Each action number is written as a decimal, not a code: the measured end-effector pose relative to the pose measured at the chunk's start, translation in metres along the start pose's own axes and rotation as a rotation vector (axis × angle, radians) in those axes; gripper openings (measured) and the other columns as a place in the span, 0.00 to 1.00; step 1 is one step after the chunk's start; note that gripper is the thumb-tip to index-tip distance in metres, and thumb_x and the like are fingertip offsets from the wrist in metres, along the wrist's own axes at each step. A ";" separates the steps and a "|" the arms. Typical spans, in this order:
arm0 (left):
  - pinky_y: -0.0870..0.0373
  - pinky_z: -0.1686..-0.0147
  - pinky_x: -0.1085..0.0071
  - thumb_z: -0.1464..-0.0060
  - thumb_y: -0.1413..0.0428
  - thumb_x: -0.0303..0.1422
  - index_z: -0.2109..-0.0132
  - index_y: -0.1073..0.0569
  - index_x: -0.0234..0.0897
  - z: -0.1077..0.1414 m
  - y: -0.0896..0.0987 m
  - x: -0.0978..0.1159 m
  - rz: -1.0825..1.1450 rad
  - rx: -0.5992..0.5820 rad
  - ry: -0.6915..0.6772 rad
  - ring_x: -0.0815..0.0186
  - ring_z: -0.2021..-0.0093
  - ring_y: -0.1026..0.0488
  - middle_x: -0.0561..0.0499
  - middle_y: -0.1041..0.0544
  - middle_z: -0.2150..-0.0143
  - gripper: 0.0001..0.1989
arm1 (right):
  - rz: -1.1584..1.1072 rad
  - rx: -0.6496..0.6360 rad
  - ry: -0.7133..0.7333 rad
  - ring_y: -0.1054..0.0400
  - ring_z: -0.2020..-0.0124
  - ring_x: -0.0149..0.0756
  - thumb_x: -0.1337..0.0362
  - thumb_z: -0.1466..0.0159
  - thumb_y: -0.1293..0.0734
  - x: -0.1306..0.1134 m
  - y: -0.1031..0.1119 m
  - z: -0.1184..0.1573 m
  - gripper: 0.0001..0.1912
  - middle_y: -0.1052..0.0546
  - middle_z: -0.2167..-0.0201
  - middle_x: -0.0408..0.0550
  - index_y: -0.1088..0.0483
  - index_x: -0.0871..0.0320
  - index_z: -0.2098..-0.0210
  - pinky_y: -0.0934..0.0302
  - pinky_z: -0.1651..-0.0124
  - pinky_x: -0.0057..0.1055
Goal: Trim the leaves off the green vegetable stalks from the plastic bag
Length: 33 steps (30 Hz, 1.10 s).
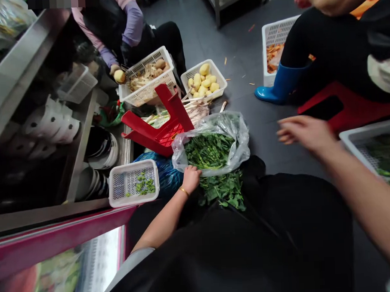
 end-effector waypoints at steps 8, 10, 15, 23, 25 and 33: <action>0.42 0.59 0.63 0.43 0.48 0.28 0.68 0.26 0.37 0.005 0.018 0.037 0.098 0.179 -0.334 0.61 0.63 0.39 0.48 0.33 0.71 0.08 | 0.663 -0.393 0.202 0.43 0.40 0.60 0.62 0.47 0.27 -0.057 -0.267 -0.076 0.37 0.36 0.41 0.70 0.39 0.68 0.41 0.46 0.43 0.49; 0.43 0.60 0.64 0.44 0.47 0.27 0.68 0.26 0.38 0.005 0.022 0.030 0.141 0.203 -0.300 0.62 0.63 0.39 0.49 0.33 0.71 0.07 | 0.768 -0.291 0.127 0.53 0.36 0.66 0.59 0.45 0.28 -0.035 -0.277 -0.095 0.46 0.48 0.36 0.75 0.50 0.69 0.35 0.50 0.43 0.57; 0.43 0.63 0.65 0.47 0.45 0.27 0.70 0.27 0.37 0.002 0.024 0.026 0.238 0.180 -0.282 0.62 0.64 0.39 0.49 0.33 0.71 0.05 | 1.026 -0.220 0.149 0.53 0.37 0.66 0.52 0.44 0.29 0.000 -0.308 -0.098 0.48 0.52 0.34 0.71 0.54 0.59 0.32 0.49 0.45 0.57; 0.41 0.65 0.64 0.47 0.49 0.26 0.69 0.26 0.38 -0.005 0.020 0.027 0.317 0.097 -0.241 0.60 0.64 0.38 0.47 0.31 0.70 0.07 | 0.893 -0.346 0.155 0.36 0.49 0.54 0.54 0.36 0.38 0.020 -0.309 -0.119 0.33 0.39 0.41 0.67 0.48 0.56 0.35 0.39 0.55 0.43; 0.40 0.65 0.63 0.48 0.49 0.26 0.69 0.26 0.39 -0.005 0.019 0.028 0.315 0.068 -0.239 0.59 0.63 0.37 0.46 0.31 0.69 0.07 | 0.847 -0.373 0.179 0.34 0.51 0.49 0.57 0.36 0.38 0.018 -0.301 -0.128 0.28 0.34 0.44 0.63 0.42 0.56 0.38 0.39 0.56 0.37; 0.37 0.62 0.62 0.48 0.49 0.26 0.65 0.26 0.37 -0.006 0.011 0.040 0.244 0.069 -0.243 0.56 0.60 0.33 0.44 0.28 0.66 0.08 | 0.773 -0.301 0.428 0.34 0.52 0.43 0.66 0.36 0.41 -0.032 -0.255 -0.098 0.24 0.36 0.46 0.57 0.38 0.53 0.41 0.40 0.62 0.30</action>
Point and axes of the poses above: each hand's wrist, its own z-axis away from the middle knuckle, its own y-axis out of the back of the hand, x = y × z, the point moved 7 cm from there along -z, towards the middle knuckle
